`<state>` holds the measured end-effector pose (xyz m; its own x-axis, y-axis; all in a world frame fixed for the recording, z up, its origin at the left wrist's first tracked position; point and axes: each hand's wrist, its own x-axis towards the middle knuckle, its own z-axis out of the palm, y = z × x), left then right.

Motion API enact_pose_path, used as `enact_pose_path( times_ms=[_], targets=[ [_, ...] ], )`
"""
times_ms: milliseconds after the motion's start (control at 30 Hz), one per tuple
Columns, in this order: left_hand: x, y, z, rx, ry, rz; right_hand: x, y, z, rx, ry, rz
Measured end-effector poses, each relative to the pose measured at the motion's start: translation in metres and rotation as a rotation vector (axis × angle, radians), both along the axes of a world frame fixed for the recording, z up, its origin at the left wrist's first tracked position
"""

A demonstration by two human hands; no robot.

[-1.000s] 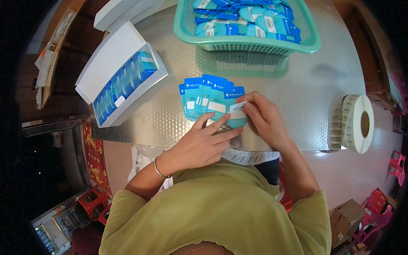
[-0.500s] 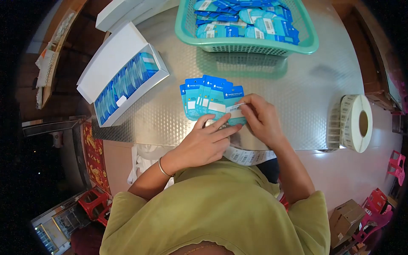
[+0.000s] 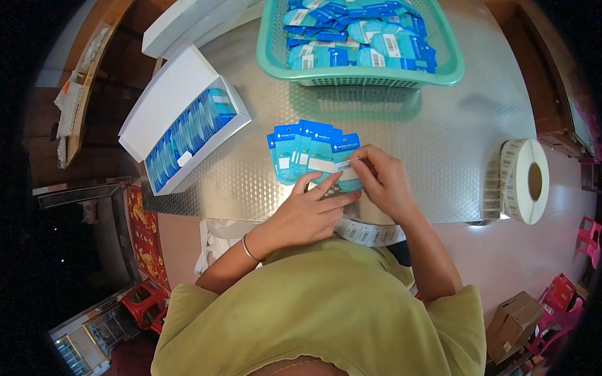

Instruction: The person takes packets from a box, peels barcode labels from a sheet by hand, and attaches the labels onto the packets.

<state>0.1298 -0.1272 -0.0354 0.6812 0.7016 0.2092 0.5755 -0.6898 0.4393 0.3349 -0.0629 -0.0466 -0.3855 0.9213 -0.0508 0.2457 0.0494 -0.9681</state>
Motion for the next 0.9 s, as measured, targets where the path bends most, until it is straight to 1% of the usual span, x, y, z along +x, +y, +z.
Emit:
enact_pose_path(
  times_ms=[67,167,267,367,467,500,567,667,767,867,900],
  targets=[
    [0.002,0.0,-0.003,-0.004,-0.011,0.006,-0.001,0.001,-0.001,0.026,0.036,-0.022],
    [0.002,0.002,0.001,-0.039,-0.032,0.007,0.002,0.005,-0.001,-0.057,0.045,0.002],
    [0.005,0.002,-0.001,-0.033,-0.029,0.023,-0.002,0.008,-0.001,-0.051,0.128,-0.02],
    [0.007,0.006,0.004,-0.061,0.005,0.041,-0.001,0.013,0.001,-0.092,0.136,-0.036],
    [0.007,0.011,0.006,-0.037,0.007,0.027,0.005,0.016,0.0,-0.27,0.14,-0.044],
    [0.007,0.012,0.006,-0.035,0.005,0.018,0.006,0.016,0.003,-0.275,0.137,-0.038],
    [0.005,0.013,0.006,-0.032,-0.002,0.005,0.007,0.014,0.011,-0.288,0.127,-0.021],
    [0.003,0.014,0.005,-0.042,-0.037,0.001,0.011,0.014,0.026,-0.378,0.088,-0.063],
    [0.004,0.014,0.009,-0.038,-0.031,0.034,0.013,0.015,0.035,-0.349,0.053,-0.053],
    [0.007,0.013,0.005,0.028,-0.028,0.059,0.015,0.015,0.032,-0.322,-0.063,-0.026],
    [0.007,0.012,0.005,0.009,-0.032,0.061,0.015,0.013,0.03,-0.298,-0.086,-0.024]
  ],
)
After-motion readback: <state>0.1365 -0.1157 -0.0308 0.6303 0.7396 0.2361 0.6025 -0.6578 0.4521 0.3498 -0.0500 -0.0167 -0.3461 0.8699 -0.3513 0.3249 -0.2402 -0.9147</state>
